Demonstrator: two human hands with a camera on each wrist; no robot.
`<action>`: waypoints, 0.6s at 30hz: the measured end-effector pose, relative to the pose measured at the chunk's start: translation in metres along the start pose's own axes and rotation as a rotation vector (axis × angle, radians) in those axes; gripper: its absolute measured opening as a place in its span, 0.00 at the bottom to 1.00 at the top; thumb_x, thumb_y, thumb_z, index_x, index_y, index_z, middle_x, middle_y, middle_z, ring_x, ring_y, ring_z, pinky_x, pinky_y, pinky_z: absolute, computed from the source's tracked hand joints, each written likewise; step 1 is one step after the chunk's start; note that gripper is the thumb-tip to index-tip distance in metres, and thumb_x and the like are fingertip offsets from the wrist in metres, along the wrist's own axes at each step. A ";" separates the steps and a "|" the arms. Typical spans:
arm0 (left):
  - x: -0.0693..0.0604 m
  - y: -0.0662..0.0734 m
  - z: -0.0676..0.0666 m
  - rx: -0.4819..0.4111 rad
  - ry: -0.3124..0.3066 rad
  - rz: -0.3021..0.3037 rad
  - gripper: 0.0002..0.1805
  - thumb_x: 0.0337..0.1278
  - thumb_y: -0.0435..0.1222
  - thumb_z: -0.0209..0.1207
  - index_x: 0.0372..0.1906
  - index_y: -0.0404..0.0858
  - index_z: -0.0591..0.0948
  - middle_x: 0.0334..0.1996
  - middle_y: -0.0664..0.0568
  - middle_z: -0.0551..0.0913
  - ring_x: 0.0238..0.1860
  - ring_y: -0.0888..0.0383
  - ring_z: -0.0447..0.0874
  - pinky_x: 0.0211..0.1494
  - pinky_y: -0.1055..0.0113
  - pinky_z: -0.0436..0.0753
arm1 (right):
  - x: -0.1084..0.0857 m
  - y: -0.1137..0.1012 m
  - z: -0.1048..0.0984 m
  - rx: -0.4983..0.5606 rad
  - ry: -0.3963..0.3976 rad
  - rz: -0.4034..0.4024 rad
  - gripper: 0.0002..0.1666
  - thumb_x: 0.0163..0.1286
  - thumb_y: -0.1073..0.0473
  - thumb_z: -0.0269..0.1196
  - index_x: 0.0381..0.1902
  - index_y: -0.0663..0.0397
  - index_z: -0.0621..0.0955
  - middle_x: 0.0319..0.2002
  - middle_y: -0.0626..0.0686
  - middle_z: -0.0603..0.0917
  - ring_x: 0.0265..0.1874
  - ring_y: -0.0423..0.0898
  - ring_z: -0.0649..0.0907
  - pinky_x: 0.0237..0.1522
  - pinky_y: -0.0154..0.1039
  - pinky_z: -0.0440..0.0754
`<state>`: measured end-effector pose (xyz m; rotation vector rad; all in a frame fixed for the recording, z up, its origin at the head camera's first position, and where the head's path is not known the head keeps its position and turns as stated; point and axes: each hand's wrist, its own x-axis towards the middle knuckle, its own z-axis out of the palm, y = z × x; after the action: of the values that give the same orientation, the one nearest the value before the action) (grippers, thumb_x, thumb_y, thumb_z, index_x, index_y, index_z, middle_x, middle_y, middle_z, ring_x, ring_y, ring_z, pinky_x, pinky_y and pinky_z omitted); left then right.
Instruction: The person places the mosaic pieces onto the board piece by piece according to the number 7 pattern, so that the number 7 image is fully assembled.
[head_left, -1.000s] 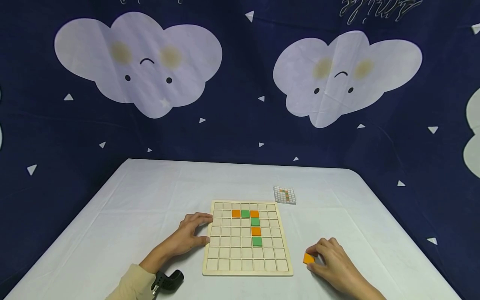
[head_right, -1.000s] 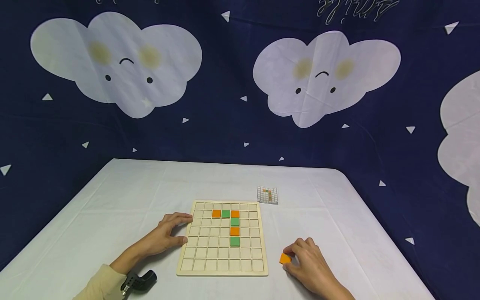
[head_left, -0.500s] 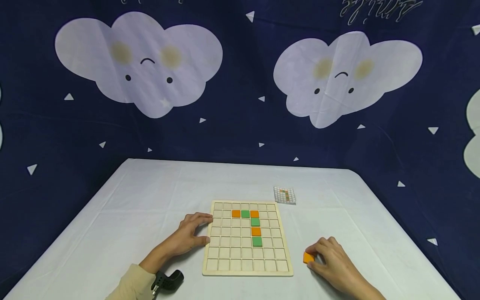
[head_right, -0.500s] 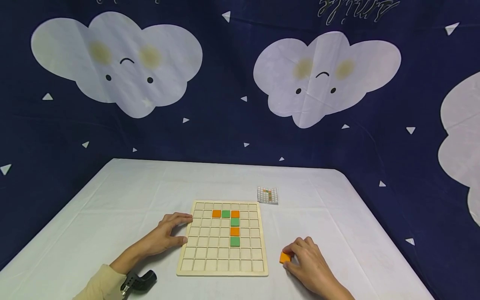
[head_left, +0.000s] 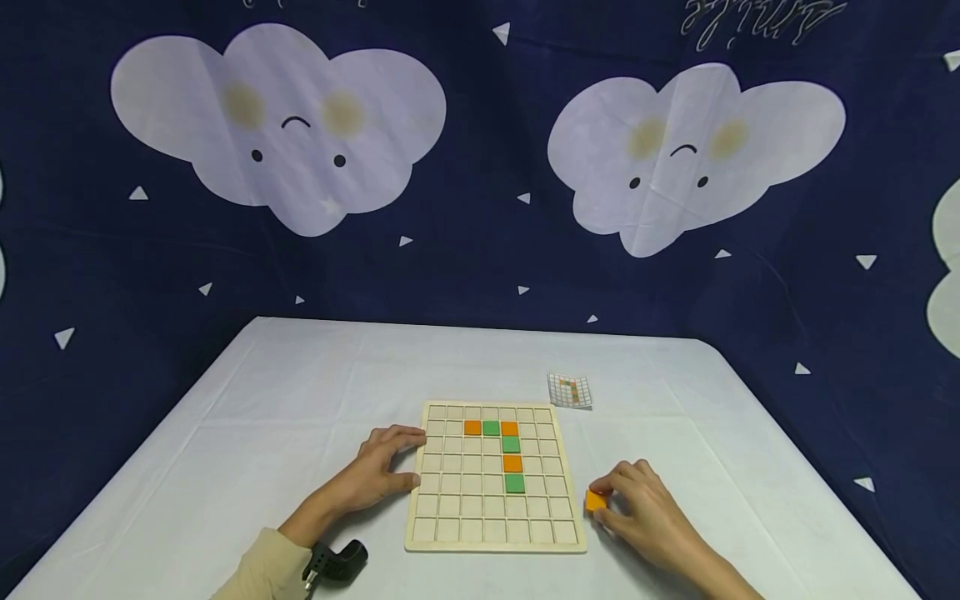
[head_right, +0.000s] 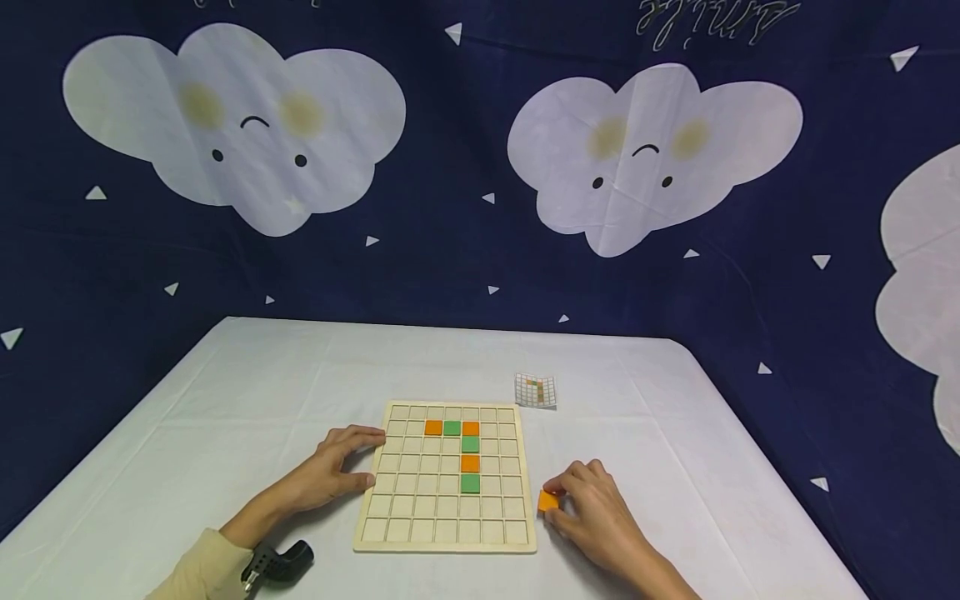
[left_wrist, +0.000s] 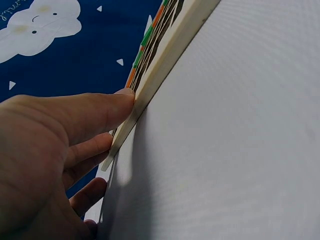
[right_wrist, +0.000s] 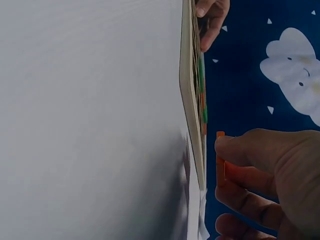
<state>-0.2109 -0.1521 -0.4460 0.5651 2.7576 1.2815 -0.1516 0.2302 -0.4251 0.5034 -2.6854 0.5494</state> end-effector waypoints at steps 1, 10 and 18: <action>0.000 0.000 0.000 0.001 0.000 0.001 0.29 0.46 0.35 0.67 0.58 0.40 0.76 0.63 0.52 0.71 0.65 0.49 0.59 0.66 0.42 0.53 | 0.001 -0.001 0.001 0.007 -0.007 0.006 0.15 0.44 0.56 0.75 0.31 0.38 0.83 0.29 0.29 0.74 0.34 0.30 0.66 0.38 0.32 0.68; -0.001 0.001 0.000 0.023 0.001 0.027 0.29 0.46 0.35 0.66 0.58 0.39 0.76 0.63 0.51 0.72 0.66 0.48 0.59 0.66 0.42 0.53 | 0.016 -0.013 0.009 0.082 -0.043 -0.004 0.14 0.47 0.57 0.73 0.33 0.39 0.84 0.31 0.32 0.76 0.34 0.32 0.67 0.37 0.30 0.68; -0.002 0.000 0.000 0.025 0.001 0.029 0.29 0.46 0.35 0.66 0.58 0.39 0.76 0.63 0.51 0.71 0.66 0.47 0.59 0.66 0.42 0.53 | 0.025 -0.023 0.019 0.115 -0.070 -0.052 0.14 0.48 0.58 0.72 0.35 0.40 0.84 0.31 0.33 0.75 0.35 0.31 0.66 0.39 0.33 0.69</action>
<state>-0.2091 -0.1524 -0.4462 0.6083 2.7798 1.2546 -0.1688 0.1954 -0.4240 0.6329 -2.7092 0.6865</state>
